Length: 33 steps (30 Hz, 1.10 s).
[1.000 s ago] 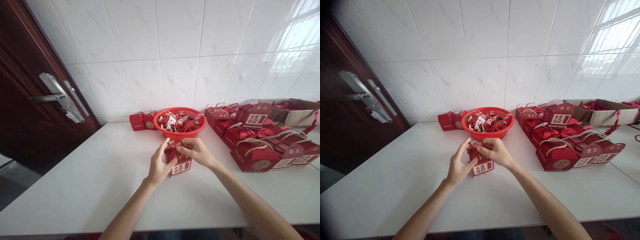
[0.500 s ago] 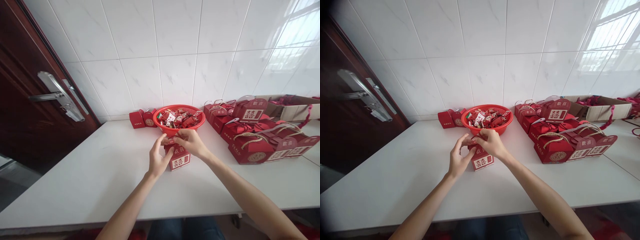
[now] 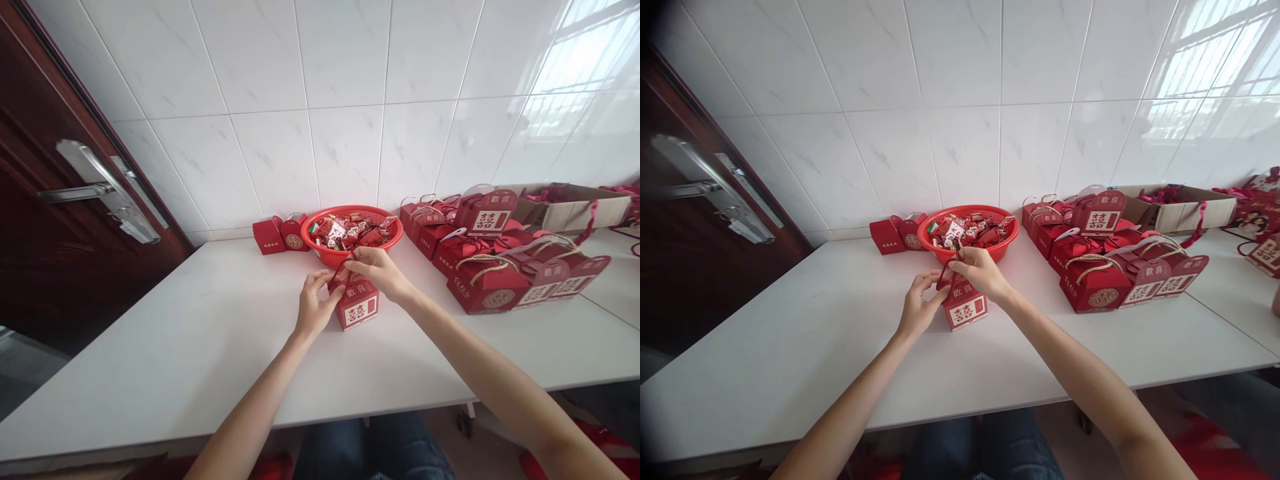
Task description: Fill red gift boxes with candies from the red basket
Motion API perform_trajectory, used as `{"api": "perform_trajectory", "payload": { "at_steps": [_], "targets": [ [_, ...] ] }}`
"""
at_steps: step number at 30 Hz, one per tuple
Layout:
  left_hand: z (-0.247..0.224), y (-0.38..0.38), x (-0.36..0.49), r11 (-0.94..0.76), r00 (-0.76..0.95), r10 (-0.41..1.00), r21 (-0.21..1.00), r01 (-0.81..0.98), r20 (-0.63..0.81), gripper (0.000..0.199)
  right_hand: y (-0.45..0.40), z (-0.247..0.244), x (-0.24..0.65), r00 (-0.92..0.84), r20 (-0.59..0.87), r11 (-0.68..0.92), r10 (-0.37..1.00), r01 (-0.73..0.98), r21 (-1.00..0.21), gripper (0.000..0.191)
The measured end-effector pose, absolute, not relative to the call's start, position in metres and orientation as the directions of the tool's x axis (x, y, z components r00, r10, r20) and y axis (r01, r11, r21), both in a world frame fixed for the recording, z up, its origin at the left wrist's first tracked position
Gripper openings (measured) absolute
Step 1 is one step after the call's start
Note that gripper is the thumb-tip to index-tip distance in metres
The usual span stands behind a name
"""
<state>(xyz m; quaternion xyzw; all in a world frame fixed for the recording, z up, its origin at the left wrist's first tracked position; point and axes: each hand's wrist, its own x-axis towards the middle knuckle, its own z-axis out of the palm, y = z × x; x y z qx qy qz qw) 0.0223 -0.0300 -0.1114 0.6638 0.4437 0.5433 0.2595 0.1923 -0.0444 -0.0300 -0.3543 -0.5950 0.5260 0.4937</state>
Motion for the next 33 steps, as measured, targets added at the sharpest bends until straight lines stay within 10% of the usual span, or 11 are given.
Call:
{"api": "perform_trajectory", "payload": {
  "at_steps": [15,22,33],
  "targets": [
    [-0.110,-0.030,0.033,-0.254,0.110,0.963,0.964,0.074,0.245,0.028,-0.033,-0.032,0.191,-0.204,0.251,0.285,0.946,0.157,-0.946,0.014],
    [-0.110,-0.030,0.032,-0.249,0.105,0.965,0.965,0.084,0.240,0.030,-0.032,-0.024,0.186,-0.086,0.360,0.322,0.929,0.666,-0.673,0.024],
    [-0.107,-0.034,0.030,-0.255,0.114,0.962,0.966,0.038,0.249,0.027,-0.029,-0.009,0.182,-0.120,0.333,0.278,0.935,0.832,-0.481,0.032]
  ]
}}
